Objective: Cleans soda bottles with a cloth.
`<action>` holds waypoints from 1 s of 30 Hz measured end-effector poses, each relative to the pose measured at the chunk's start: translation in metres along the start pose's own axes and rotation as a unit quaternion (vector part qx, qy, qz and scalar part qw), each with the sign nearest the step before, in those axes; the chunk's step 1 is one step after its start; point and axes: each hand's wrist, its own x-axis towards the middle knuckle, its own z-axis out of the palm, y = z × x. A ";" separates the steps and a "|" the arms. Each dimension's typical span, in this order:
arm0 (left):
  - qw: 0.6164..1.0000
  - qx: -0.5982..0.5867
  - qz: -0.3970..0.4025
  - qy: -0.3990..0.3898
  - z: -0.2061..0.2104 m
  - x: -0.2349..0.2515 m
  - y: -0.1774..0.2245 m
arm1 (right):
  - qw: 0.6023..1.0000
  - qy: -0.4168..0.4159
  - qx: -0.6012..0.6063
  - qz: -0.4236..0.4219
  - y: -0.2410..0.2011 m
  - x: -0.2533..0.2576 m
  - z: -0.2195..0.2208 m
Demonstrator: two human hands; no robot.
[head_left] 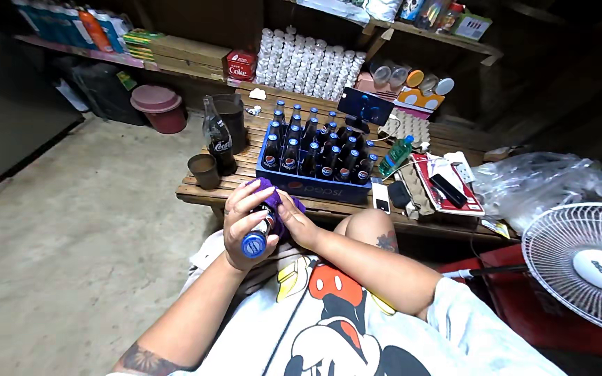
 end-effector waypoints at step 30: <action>0.973 -0.064 -0.223 0.016 -0.008 0.066 0.008 | 0.999 0.025 0.010 0.045 0.001 0.005 -0.001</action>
